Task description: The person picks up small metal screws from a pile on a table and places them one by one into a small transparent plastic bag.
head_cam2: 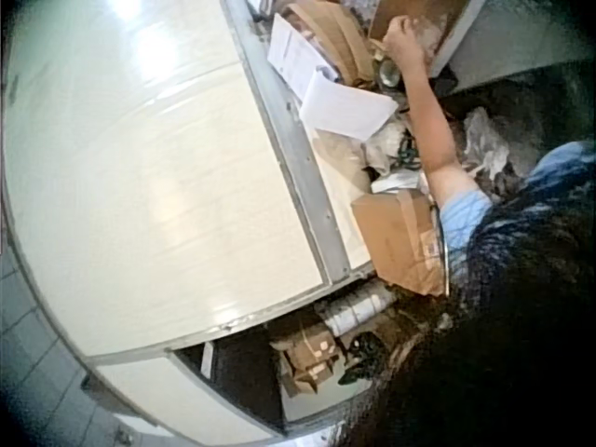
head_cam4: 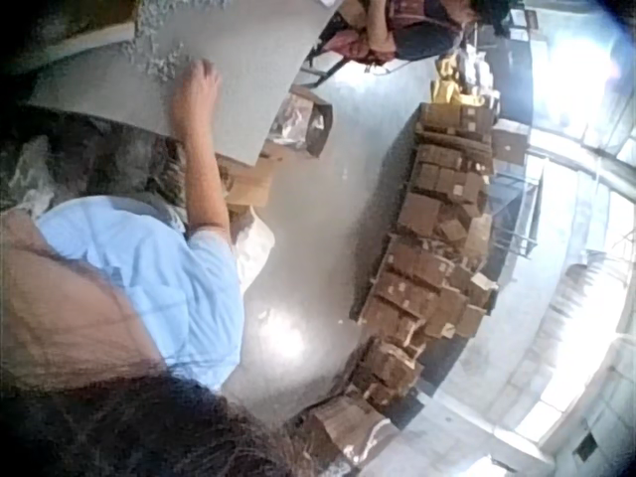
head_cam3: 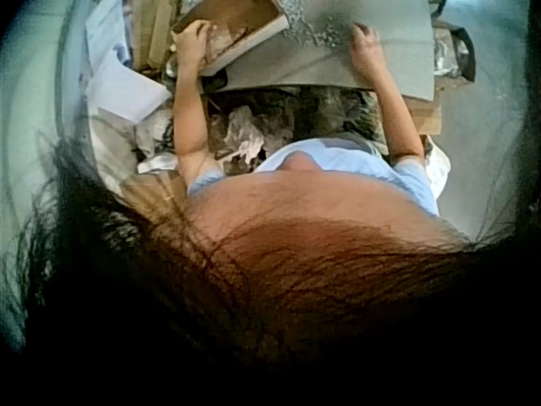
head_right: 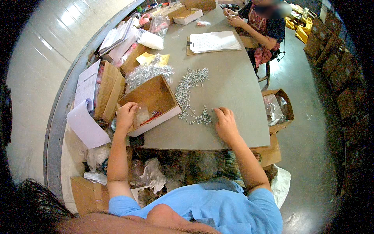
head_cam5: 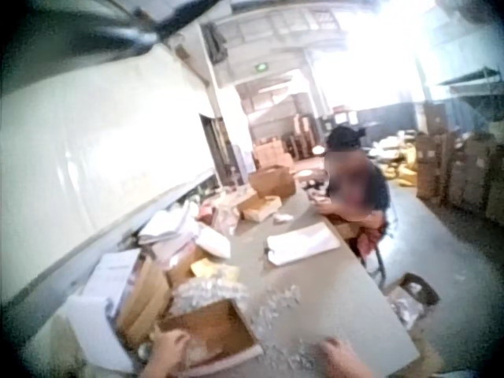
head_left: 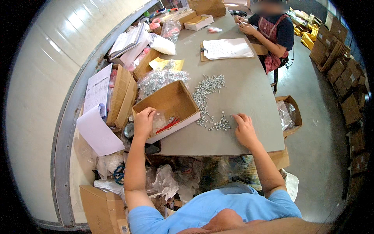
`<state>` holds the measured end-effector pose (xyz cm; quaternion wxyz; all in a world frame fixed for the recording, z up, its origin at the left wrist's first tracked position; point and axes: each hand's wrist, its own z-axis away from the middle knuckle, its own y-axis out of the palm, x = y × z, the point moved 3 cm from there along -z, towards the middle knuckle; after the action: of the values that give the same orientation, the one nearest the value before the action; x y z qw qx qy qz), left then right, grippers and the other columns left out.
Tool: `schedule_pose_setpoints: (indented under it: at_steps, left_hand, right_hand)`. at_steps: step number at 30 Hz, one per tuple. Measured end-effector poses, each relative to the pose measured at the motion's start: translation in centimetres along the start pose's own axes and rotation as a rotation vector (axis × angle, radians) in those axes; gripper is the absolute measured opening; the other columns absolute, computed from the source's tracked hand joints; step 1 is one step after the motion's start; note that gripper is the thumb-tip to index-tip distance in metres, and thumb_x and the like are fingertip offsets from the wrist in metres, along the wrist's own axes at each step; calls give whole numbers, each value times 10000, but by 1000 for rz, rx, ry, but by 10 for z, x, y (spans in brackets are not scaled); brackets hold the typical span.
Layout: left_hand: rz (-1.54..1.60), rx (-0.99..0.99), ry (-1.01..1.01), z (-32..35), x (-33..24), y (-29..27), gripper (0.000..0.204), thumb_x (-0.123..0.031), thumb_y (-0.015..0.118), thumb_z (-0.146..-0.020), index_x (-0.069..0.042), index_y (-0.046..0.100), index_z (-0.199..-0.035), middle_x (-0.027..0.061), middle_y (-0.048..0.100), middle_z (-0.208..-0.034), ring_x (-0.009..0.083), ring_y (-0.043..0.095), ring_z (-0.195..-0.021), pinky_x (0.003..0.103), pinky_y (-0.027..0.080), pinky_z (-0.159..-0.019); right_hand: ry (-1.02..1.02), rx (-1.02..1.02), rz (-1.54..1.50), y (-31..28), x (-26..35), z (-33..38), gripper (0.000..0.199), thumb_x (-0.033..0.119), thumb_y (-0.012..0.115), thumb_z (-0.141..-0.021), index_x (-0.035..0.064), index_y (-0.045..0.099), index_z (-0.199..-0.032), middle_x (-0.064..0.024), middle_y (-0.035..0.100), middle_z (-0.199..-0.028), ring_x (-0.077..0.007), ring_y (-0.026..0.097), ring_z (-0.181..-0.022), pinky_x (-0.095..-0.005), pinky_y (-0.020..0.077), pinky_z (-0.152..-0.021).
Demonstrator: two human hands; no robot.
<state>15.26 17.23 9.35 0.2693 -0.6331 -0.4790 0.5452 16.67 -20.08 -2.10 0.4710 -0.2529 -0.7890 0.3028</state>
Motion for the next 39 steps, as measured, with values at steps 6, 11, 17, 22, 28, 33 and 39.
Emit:
schedule_pose_setpoints:
  at_steps: [6,11,17,22,28,33,39]
  left_hand:
    - [437,13,362,43,-62,13,141,-80,572,-886,-9,658,-972,85,647,-812,228,618,-710,319,481,-695]
    - [1107,261,-54,116,-59,65,74,-48,657,-848,-3,647,-907,41,633,-756,103,565,-643,231,458,-608]
    - [1429,436,-417,179,-76,108,140,-80,717,-815,-29,601,-754,23,613,-689,69,527,-615,216,433,-567]
    - [1566,433,-466,214,-69,152,277,-66,763,-769,-90,513,-651,-15,554,-637,35,453,-569,226,386,-518]
    - [1416,754,-545,235,-64,167,225,-157,641,-888,5,678,-1040,40,668,-1003,69,556,-889,219,437,-789]
    - [1361,724,-345,242,-62,188,180,-152,677,-854,28,672,-849,94,677,-968,118,593,-895,270,465,-784]
    - [1092,1045,-307,257,-62,232,204,-163,723,-806,15,633,-848,89,673,-873,136,604,-782,294,489,-688]
  right_hand:
    - [-111,205,-5,23,22,-11,550,-64,480,-714,21,501,-1256,-165,477,-1252,-359,403,-1191,-414,345,-1039]
    - [-119,262,-125,6,35,14,502,-36,536,-713,26,543,-1212,-158,521,-1185,-351,449,-1149,-409,389,-990]
    - [53,280,-222,-26,24,39,508,21,623,-729,78,540,-1227,-166,522,-1193,-360,478,-1129,-406,418,-961]
    - [89,239,-201,-29,22,38,501,45,661,-721,70,556,-1209,-140,546,-1158,-309,559,-1011,-368,470,-862]
    - [115,267,-228,-27,26,32,455,70,685,-720,68,559,-1157,-166,541,-1166,-352,502,-1107,-401,441,-920]
    - [56,207,-65,-13,29,26,359,111,696,-710,63,587,-1048,-156,550,-1097,-349,508,-1046,-409,443,-891]
    - [-13,147,-21,-7,29,25,278,101,674,-701,43,582,-956,-146,550,-1011,-344,507,-973,-415,445,-847]
